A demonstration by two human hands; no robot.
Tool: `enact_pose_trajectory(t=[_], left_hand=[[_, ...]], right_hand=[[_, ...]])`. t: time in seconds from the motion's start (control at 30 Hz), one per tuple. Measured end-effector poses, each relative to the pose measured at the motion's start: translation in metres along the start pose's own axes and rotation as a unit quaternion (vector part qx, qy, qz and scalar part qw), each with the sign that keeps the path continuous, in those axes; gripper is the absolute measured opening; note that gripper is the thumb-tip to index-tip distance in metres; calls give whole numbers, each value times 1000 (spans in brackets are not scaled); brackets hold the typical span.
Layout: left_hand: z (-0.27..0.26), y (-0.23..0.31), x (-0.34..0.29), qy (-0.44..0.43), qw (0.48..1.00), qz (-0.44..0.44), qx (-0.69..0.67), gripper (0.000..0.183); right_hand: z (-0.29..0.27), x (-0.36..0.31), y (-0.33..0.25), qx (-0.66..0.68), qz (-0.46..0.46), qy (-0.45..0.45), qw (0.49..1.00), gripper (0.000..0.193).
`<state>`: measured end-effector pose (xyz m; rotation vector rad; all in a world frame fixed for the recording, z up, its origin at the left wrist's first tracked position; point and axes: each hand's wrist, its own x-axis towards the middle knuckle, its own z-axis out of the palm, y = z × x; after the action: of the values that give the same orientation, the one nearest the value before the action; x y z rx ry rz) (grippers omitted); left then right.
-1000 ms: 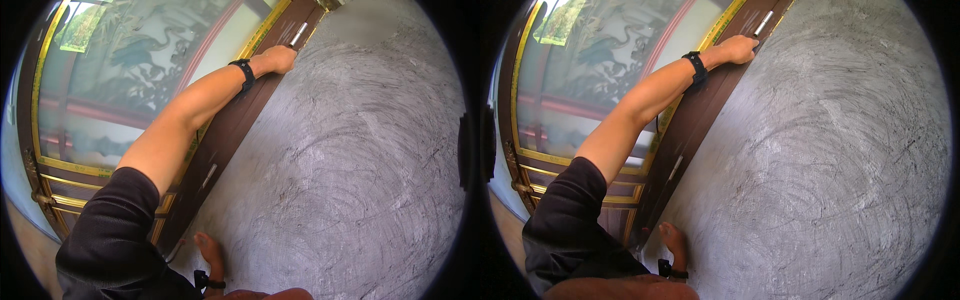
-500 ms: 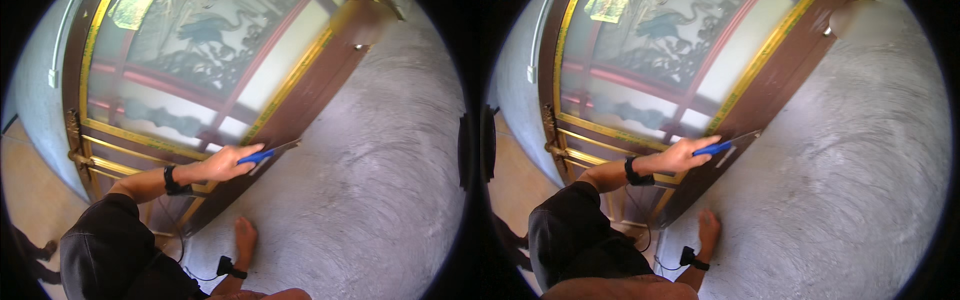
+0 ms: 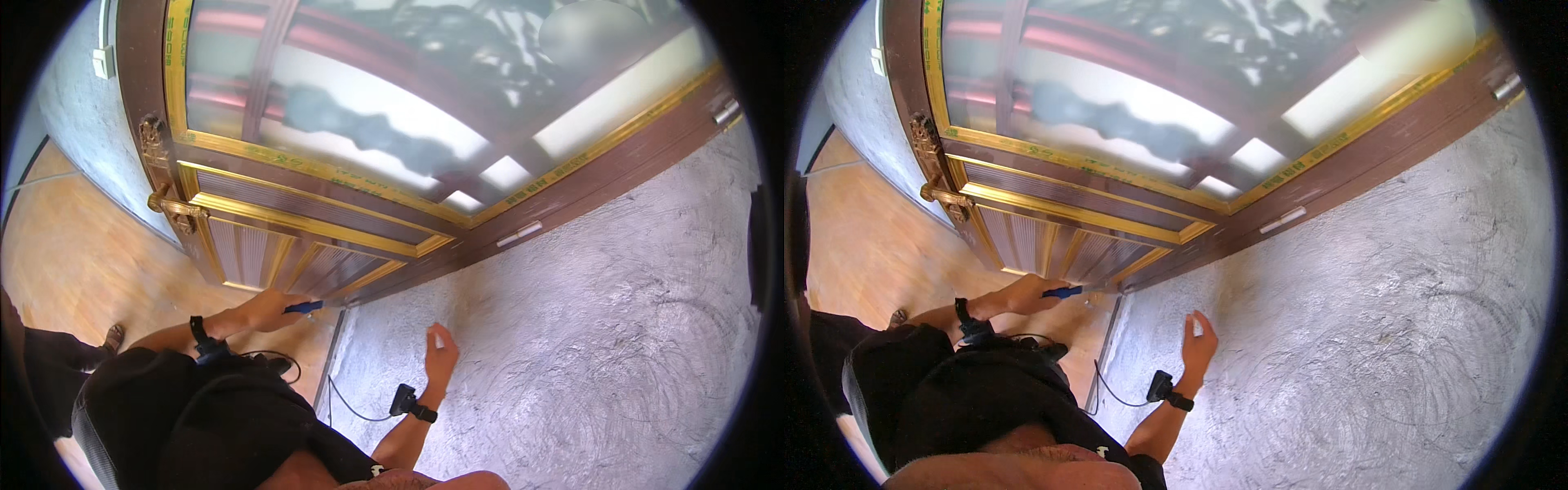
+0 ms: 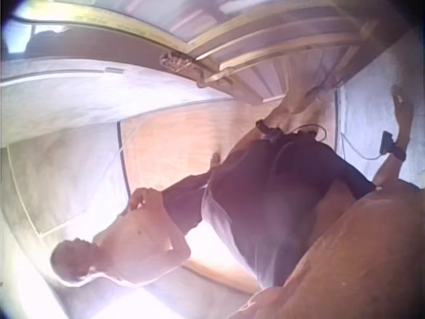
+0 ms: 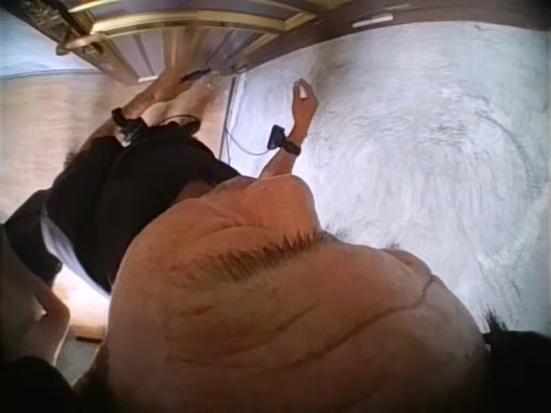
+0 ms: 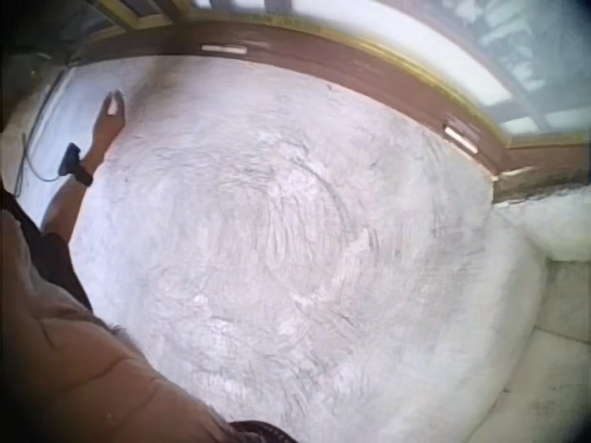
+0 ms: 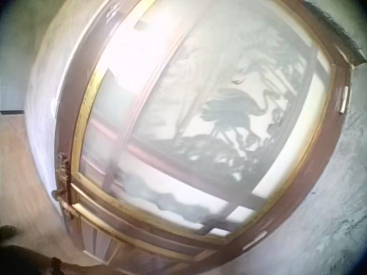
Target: Repairing a door frame by scraping off excess sealant or foam and inspecting the frame installation.
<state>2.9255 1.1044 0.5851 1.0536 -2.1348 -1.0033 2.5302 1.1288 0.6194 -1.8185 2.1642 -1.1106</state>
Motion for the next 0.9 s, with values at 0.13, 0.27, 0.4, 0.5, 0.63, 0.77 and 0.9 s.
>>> enact_pose_trajectory(t=[0.13, 0.27, 0.4, 0.5, 0.63, 0.77, 0.9], left_hand=[[-18, -13, -41, -96, 992, -68, 33, 44], [-28, -47, -75, -101, 994, -20, 44, 48], [-45, -75, -119, -70, 994, -49, 61, 44], [-68, -91, -134, -72, 992, -68, 76, 40], [-84, -95, -161, -29, 991, -101, 83, 35], [-90, -88, -190, 50, 988, -127, 72, 34], [-73, -76, -219, 87, 980, -166, 73, 35]], right_hand=[[65, -76, -33, 72, 116, -201, 970, 34], [125, -153, -80, 7, 122, -388, 914, 45], [134, -175, -155, 76, 158, -458, 871, 39], [139, -162, -159, 77, 77, -354, 929, 34], [144, -69, -251, 135, -54, -203, 968, 38], [151, -8, -348, 226, -239, -98, 939, 39], [158, 6, -366, 256, -297, -24, 919, 37]])
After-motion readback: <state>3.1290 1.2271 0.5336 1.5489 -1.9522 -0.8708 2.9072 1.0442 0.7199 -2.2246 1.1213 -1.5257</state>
